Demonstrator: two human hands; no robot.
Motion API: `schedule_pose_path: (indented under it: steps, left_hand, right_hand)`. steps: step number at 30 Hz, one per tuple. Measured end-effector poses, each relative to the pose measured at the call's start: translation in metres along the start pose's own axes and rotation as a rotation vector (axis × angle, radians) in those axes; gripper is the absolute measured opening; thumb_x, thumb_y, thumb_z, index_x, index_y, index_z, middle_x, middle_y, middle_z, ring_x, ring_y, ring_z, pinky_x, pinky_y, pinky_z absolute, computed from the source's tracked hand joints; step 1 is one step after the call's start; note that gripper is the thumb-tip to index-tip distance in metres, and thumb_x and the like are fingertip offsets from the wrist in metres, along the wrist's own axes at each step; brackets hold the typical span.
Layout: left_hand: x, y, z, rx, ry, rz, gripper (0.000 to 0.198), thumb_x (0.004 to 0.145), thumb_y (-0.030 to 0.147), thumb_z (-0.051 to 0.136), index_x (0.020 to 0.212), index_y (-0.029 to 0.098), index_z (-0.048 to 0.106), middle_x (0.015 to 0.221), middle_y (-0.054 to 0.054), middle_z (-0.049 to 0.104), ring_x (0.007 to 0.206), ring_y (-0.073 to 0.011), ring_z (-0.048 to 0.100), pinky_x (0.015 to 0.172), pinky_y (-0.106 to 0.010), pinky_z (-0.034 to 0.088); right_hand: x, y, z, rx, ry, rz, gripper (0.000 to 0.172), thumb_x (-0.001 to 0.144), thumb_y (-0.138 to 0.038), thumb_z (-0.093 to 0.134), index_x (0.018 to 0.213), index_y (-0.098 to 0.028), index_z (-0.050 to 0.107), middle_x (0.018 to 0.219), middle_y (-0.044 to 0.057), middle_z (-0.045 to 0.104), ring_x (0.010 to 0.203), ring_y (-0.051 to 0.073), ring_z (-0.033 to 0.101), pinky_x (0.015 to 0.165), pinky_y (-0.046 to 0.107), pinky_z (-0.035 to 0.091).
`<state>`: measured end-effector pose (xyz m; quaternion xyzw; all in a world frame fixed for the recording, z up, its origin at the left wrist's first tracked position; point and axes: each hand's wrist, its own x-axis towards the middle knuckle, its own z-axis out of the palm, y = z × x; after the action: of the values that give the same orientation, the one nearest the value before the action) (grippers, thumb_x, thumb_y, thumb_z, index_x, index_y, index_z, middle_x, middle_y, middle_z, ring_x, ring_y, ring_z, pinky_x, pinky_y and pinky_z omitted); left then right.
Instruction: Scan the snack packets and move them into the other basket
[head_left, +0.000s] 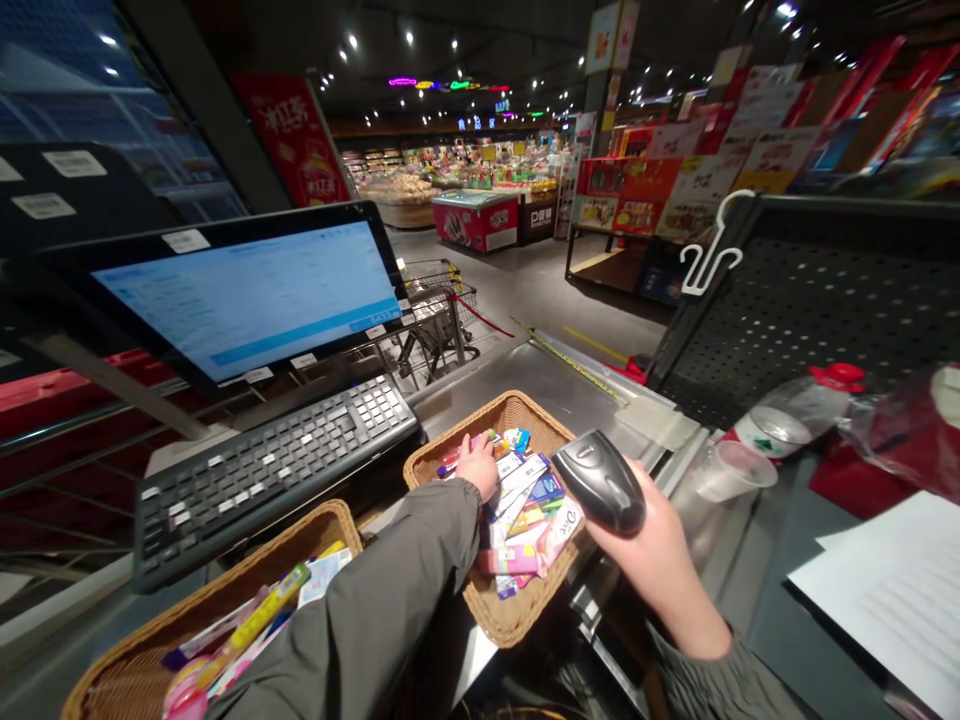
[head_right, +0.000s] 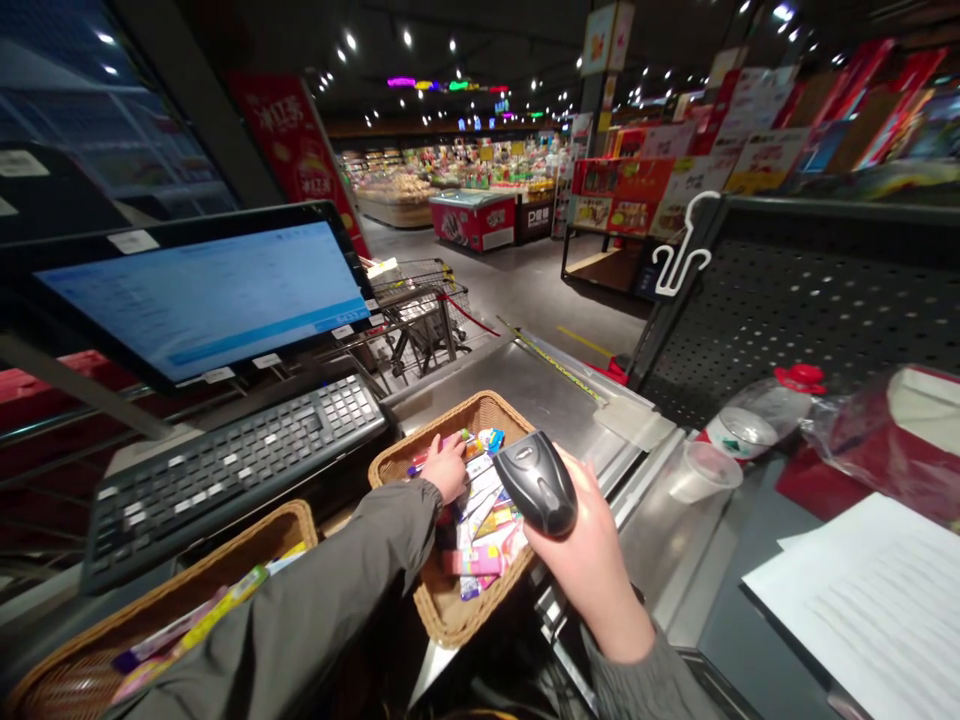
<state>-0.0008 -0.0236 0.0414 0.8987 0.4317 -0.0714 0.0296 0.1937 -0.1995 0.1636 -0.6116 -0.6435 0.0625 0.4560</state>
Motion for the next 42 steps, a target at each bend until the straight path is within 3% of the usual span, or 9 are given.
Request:
schedule_pose_path:
  steps: [4, 9, 14, 18, 23, 30, 36, 42]
  left_hand:
    - [-0.002, 0.002, -0.019, -0.023, 0.055, -0.021, 0.03, 0.07, 0.026, 0.07, 0.098, 0.014, 0.074, 0.136, -0.018, 0.057, 0.141, -0.0364, 0.034, 0.118, -0.061, 0.019]
    - [-0.023, 0.001, -0.08, -0.029, 0.29, -0.019, 0.031, 0.081, 0.029, 0.059, 0.107, 0.015, 0.069, 0.149, -0.014, 0.045, 0.147, -0.0334, 0.024, 0.119, -0.063, 0.015]
    - [-0.079, -0.015, -0.146, 0.068, 0.595, -0.075, 0.025, 0.08, 0.021, 0.057, 0.1, 0.013, 0.069, 0.151, -0.015, 0.043, 0.146, -0.0335, 0.027, 0.118, -0.067, 0.011]
    - [-0.133, -0.045, -0.174, 0.146, 0.721, -0.206, 0.026, 0.081, 0.014, 0.053, 0.099, 0.013, 0.071, 0.146, -0.016, 0.049, 0.145, -0.0328, 0.03, 0.119, -0.067, 0.002]
    - [-0.204, -0.083, -0.187, 0.257, 0.733, -0.361, 0.029, 0.081, 0.009, 0.049, 0.097, 0.012, 0.073, 0.142, -0.019, 0.053, 0.146, -0.0337, 0.029, 0.118, -0.067, 0.0]
    - [-0.279, -0.105, -0.18, 0.316, 0.689, -0.455, 0.033, 0.082, 0.007, 0.047, 0.102, 0.01, 0.073, 0.141, -0.02, 0.054, 0.146, -0.0339, 0.028, 0.119, -0.067, -0.002]
    - [-0.32, -0.117, -0.177, 0.397, 0.654, -0.568, 0.032, 0.086, 0.008, 0.044, 0.1, 0.012, 0.073, 0.142, -0.019, 0.053, 0.146, -0.0337, 0.029, 0.116, -0.07, 0.008]
    - [-0.337, -0.123, -0.175, 0.408, 0.671, -0.603, 0.032, 0.085, 0.009, 0.045, 0.101, 0.011, 0.073, 0.141, -0.019, 0.054, 0.146, -0.0336, 0.029, 0.117, -0.07, 0.007]
  right_hand:
    - [-0.002, -0.003, 0.0, -0.019, 0.009, -0.018, 0.05, 0.082, -0.035, 0.064, 0.129, -0.021, 0.054, 0.122, 0.012, 0.065, 0.112, 0.031, 0.063, 0.101, 0.053, 0.048]
    - [-0.002, -0.013, 0.006, -0.043, 0.026, -0.033, 0.051, 0.081, -0.04, 0.065, 0.128, -0.023, 0.055, 0.124, 0.012, 0.065, 0.116, 0.033, 0.061, 0.105, 0.057, 0.044]
    - [-0.002, -0.037, 0.022, -0.057, 0.026, -0.142, 0.059, 0.082, -0.037, 0.062, 0.136, -0.021, 0.047, 0.136, 0.014, 0.057, 0.13, 0.035, 0.051, 0.114, 0.065, 0.029]
    - [-0.006, -0.068, 0.031, -0.025, -0.015, -0.237, 0.059, 0.081, -0.035, 0.062, 0.137, -0.022, 0.045, 0.138, 0.015, 0.054, 0.132, 0.037, 0.048, 0.115, 0.067, 0.025]
    - [-0.012, -0.114, 0.05, 0.017, -0.083, -0.389, 0.051, 0.078, -0.028, 0.06, 0.128, -0.023, 0.05, 0.132, 0.015, 0.057, 0.13, 0.039, 0.048, 0.111, 0.07, 0.027]
    - [-0.022, -0.175, 0.079, 0.078, -0.195, -0.505, 0.049, 0.074, -0.024, 0.059, 0.123, -0.024, 0.052, 0.127, 0.013, 0.058, 0.133, 0.041, 0.044, 0.109, 0.07, 0.029]
    - [-0.036, -0.204, 0.082, 0.08, -0.213, -0.549, 0.05, 0.078, -0.028, 0.057, 0.127, -0.023, 0.049, 0.132, 0.015, 0.056, 0.132, 0.041, 0.045, 0.106, 0.073, 0.031]
    - [-0.042, -0.214, 0.09, 0.084, -0.278, -0.565, 0.052, 0.071, -0.019, 0.057, 0.123, -0.023, 0.054, 0.13, 0.012, 0.057, 0.135, 0.039, 0.042, 0.109, 0.072, 0.028]
